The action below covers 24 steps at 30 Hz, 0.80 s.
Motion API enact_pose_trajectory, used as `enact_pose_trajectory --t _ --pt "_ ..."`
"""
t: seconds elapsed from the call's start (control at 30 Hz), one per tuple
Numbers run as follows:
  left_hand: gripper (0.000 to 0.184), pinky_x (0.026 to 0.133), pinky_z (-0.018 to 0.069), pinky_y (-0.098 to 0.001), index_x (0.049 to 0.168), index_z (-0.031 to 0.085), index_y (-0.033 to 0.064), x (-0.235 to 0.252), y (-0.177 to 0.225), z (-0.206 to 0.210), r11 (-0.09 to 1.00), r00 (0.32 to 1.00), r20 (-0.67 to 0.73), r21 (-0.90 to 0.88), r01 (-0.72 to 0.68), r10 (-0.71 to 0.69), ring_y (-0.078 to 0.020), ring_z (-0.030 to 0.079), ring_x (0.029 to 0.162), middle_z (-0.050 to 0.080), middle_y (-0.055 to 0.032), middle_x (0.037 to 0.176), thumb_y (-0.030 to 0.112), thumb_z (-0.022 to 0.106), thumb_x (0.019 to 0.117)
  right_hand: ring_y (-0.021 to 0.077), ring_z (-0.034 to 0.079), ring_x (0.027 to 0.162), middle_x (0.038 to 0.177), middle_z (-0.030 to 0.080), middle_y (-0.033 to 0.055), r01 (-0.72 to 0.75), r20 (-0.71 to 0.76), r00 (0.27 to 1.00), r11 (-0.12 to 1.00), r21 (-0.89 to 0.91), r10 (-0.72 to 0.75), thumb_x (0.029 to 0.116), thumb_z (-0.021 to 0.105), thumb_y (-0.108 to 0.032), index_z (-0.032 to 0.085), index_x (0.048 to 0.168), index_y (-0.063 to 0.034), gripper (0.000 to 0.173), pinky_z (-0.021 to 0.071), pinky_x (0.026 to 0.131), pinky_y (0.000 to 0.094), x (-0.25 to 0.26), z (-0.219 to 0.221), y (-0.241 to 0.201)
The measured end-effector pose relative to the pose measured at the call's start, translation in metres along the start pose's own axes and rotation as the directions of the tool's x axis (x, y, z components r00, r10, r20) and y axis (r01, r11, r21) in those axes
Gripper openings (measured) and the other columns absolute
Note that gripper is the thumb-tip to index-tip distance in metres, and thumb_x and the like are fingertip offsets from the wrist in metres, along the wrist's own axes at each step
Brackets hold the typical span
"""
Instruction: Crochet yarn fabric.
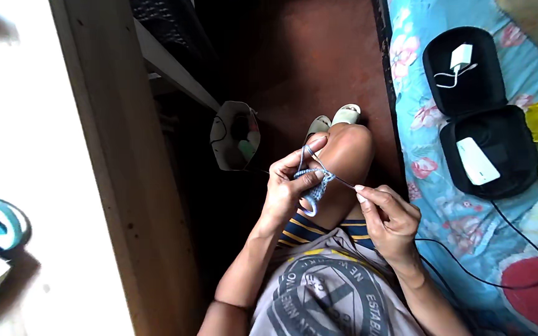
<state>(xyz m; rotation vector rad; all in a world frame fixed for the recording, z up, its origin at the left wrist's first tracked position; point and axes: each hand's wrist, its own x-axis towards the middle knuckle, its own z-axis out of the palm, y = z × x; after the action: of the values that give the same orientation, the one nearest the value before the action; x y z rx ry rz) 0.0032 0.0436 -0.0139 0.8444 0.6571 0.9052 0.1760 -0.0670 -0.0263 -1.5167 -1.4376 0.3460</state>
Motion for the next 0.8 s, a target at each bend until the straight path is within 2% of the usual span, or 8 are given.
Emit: enact_pose_trajectory --t 0.13,0.27,0.47,0.57,0.63,0.7,0.73,0.8 --pt "0.047 0.056 0.0537 -0.0199 0.135 0.064 0.0028 0.000 -0.001 -0.002 0.998 0.999 0.021 -0.036 0.041 -0.041 -0.0054 0.062 0.061 0.070 -0.0039 0.081 -0.007 0.057 0.0901 -0.0037 0.061 0.076 0.083 0.069 0.0061 -0.099 0.047 0.995 0.979 0.179 0.092 0.0959 0.065 -0.003 0.075 0.100 0.0051 0.013 0.0509 0.070 0.0089 -0.001 -0.002 0.003" --pt "0.055 0.057 0.0530 -0.0191 0.142 0.058 0.0024 0.000 0.001 -0.002 0.997 0.999 0.038 0.075 0.031 -0.034 -0.0056 0.062 0.064 0.069 -0.0032 0.084 -0.008 0.056 0.0883 -0.0030 0.067 0.084 0.093 0.073 0.0014 -0.247 0.123 0.968 0.916 0.317 0.218 0.0924 0.065 0.002 0.073 0.101 0.0046 0.012 0.0572 0.077 0.0129 0.002 -0.004 0.000" --pt "0.073 0.061 0.0553 -0.0205 0.155 0.043 0.0067 0.000 0.006 0.004 0.978 0.998 0.043 0.208 0.034 -0.043 -0.0084 0.065 0.068 0.072 -0.0066 0.089 -0.009 0.064 0.0873 -0.0020 0.068 0.085 0.093 0.074 0.0022 -0.264 0.134 0.963 0.920 0.289 0.235 0.0924 0.065 0.002 0.073 0.101 0.0046 0.012 0.0578 0.079 0.0140 0.004 -0.004 0.002" --pt "0.071 0.057 0.0540 -0.0196 0.153 0.045 0.0050 0.000 0.004 0.009 0.972 1.000 -0.010 0.234 0.004 -0.002 -0.0069 0.064 0.063 0.071 -0.0052 0.081 -0.011 0.066 0.0869 -0.0027 0.067 0.078 0.091 0.074 -0.0013 -0.351 0.171 0.936 0.851 0.391 0.308 0.0915 0.065 0.003 0.072 0.103 0.0012 0.014 0.0564 0.071 0.0131 0.005 -0.007 0.001" --pt "0.070 0.057 0.0541 -0.0201 0.152 0.046 0.0034 0.000 0.003 0.011 0.971 0.999 -0.008 0.238 -0.034 0.037 -0.0066 0.064 0.063 0.072 -0.0045 0.081 -0.012 0.066 0.0864 -0.0042 0.058 0.063 0.083 0.072 -0.0043 -0.510 0.276 0.859 0.667 0.544 0.432 0.0915 0.064 0.002 0.071 0.103 -0.0054 0.015 0.0454 0.055 0.0111 0.009 -0.010 -0.002" --pt "0.069 0.060 0.0557 -0.0205 0.151 0.047 0.0020 -0.002 0.003 0.014 0.954 0.996 -0.002 0.287 -0.083 0.088 -0.0061 0.066 0.066 0.074 -0.0032 0.084 -0.011 0.067 0.0864 -0.0053 0.051 0.055 0.077 0.069 -0.0036 -0.605 0.370 0.787 0.498 0.621 0.494 0.0916 0.063 0.003 0.070 0.101 -0.0077 0.016 0.0364 0.046 0.0101 0.013 -0.010 -0.006" --pt "0.066 0.062 0.0563 -0.0206 0.150 0.048 0.0006 -0.002 0.002 0.016 0.930 0.990 0.005 0.342 -0.132 0.139 -0.0056 0.066 0.067 0.073 -0.0023 0.086 -0.010 0.067 0.0870 -0.0056 0.050 0.055 0.077 0.069 -0.0035 -0.608 0.378 0.784 0.484 0.630 0.492 0.0917 0.062 0.003 0.070 0.101 -0.0077 0.016 0.0359 0.046 0.0099 0.014 -0.009 -0.007" --pt "0.059 0.063 0.0570 -0.0215 0.145 0.051 -0.0044 -0.004 -0.003 0.017 0.834 0.958 0.057 0.480 -0.272 0.279 -0.0060 0.065 0.069 0.072 -0.0045 0.089 -0.008 0.065 0.0880 -0.0051 0.057 0.063 0.082 0.072 -0.0055 -0.535 0.313 0.843 0.631 0.561 0.437 0.0921 0.063 0.002 0.069 0.103 -0.0073 0.015 0.0449 0.055 0.0106 0.015 -0.004 -0.011"
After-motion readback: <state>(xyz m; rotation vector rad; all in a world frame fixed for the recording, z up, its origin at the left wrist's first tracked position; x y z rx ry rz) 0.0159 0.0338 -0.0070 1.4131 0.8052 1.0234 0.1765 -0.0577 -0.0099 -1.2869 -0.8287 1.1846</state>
